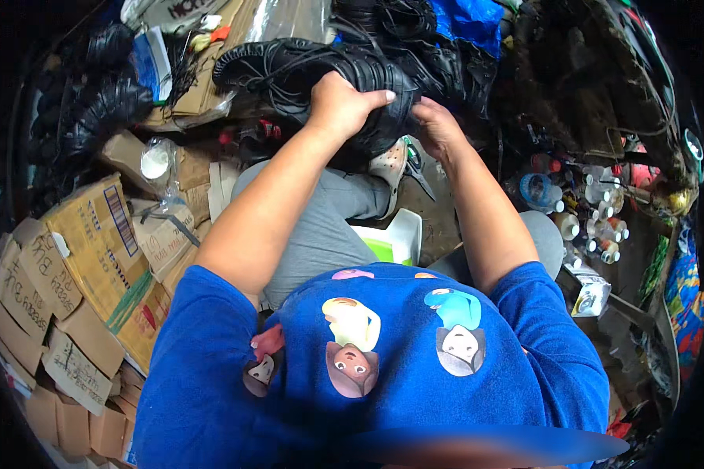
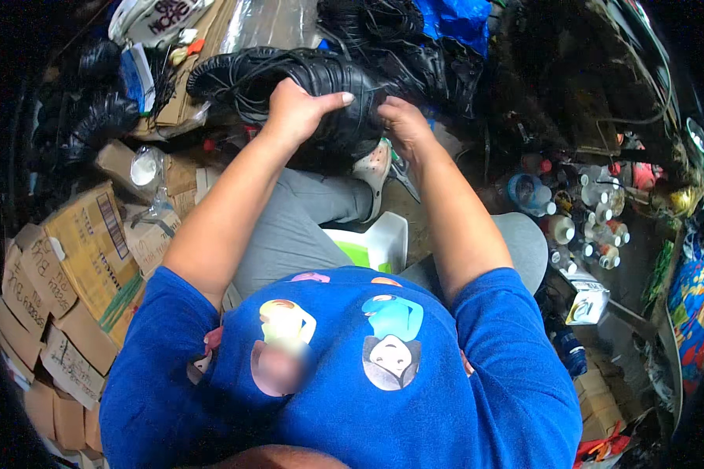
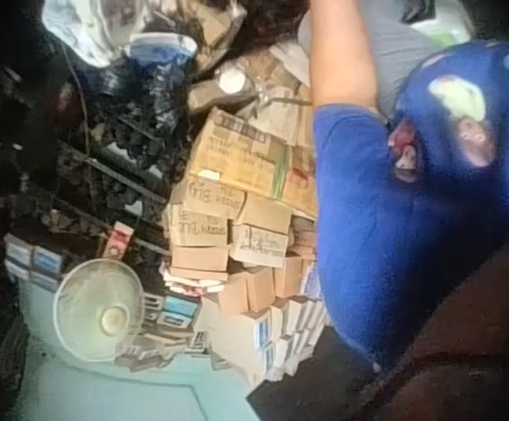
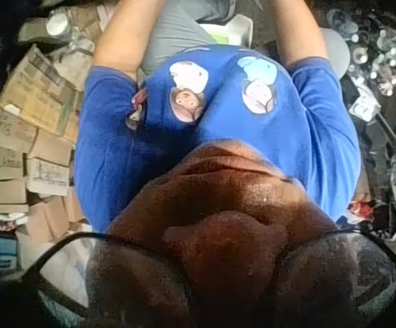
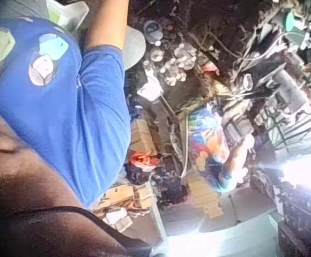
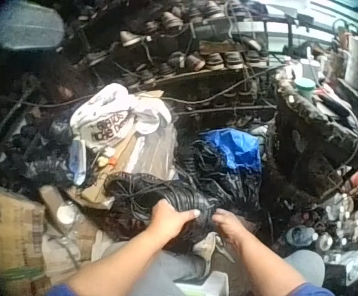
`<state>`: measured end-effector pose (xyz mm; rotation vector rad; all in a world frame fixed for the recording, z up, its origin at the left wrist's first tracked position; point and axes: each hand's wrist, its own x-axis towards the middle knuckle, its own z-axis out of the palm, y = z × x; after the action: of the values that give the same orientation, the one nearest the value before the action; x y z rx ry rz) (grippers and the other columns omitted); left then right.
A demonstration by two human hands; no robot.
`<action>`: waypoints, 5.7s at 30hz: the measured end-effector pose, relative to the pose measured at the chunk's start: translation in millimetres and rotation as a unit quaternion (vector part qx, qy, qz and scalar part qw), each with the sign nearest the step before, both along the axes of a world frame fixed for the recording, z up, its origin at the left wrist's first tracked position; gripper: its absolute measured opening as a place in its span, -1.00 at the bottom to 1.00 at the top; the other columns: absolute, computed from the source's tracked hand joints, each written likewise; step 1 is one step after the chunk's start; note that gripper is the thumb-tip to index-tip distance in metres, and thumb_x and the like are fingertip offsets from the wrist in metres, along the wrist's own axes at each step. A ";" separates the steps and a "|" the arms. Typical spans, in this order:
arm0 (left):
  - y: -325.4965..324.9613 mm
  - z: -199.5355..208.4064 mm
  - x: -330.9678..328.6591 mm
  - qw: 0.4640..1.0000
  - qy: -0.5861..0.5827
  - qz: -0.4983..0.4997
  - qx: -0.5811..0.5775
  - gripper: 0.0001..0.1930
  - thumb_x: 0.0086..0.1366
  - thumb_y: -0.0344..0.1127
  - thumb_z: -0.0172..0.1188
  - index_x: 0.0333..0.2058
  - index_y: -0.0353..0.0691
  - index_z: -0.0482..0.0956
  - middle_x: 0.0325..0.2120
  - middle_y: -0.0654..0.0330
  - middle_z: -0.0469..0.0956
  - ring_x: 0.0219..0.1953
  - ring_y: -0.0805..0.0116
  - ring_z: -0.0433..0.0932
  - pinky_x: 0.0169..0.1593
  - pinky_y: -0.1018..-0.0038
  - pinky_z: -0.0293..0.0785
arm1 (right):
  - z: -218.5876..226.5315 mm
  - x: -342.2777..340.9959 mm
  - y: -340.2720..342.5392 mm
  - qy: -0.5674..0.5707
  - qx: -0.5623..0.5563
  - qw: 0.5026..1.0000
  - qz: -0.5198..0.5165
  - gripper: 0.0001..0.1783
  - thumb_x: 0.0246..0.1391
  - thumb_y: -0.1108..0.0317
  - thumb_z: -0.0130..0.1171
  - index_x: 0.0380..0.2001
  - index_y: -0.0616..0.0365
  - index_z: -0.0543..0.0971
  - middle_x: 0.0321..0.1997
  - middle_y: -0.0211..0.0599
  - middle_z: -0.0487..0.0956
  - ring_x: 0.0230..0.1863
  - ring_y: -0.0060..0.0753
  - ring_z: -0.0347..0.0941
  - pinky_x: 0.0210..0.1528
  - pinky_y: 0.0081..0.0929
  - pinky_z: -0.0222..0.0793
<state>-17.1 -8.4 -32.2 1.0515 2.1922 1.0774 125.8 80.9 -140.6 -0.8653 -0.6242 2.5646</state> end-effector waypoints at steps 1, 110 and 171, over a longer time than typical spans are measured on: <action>2.3 -1.8 4.0 1.000 0.001 -0.008 -0.003 -0.61 -0.26 -0.22 0.43 -0.41 -0.29 0.59 -0.43 0.04 0.59 -0.36 0.23 0.58 -0.22 0.42 0.45 | -5.2 0.4 4.6 0.002 0.037 0.999 0.038 -0.79 -0.16 0.49 0.10 -0.34 0.20 0.51 -0.38 -0.39 0.52 -0.36 -0.51 0.40 -0.24 -0.56 0.30; 38.8 -136.2 26.3 0.873 0.170 -0.454 0.048 -0.67 0.14 -0.08 0.00 -0.23 -0.17 0.50 -0.21 0.12 0.51 -0.21 0.27 0.48 -0.07 0.45 0.36 | -67.1 46.8 38.6 -0.123 -0.001 0.989 0.076 -0.54 -0.09 0.49 -0.05 -0.01 0.07 0.39 -0.17 -0.26 0.52 -0.17 -0.39 0.47 -0.16 -0.40 0.43; 4.5 -28.2 145.6 0.894 0.278 -0.347 -0.061 -0.94 -0.03 -0.38 0.02 -0.57 -0.20 0.45 -0.63 0.10 0.54 -0.49 0.19 0.55 -0.36 0.27 0.38 | -27.0 35.7 79.6 -0.009 0.324 0.829 0.456 -0.01 -0.54 0.66 0.26 0.16 0.06 0.22 0.15 -0.28 0.30 0.18 -0.40 0.15 0.22 -0.52 -0.01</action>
<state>128.4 -3.9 -60.4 2.0544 1.9324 0.3246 161.4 160.6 -167.7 -0.3609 -2.1821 2.6831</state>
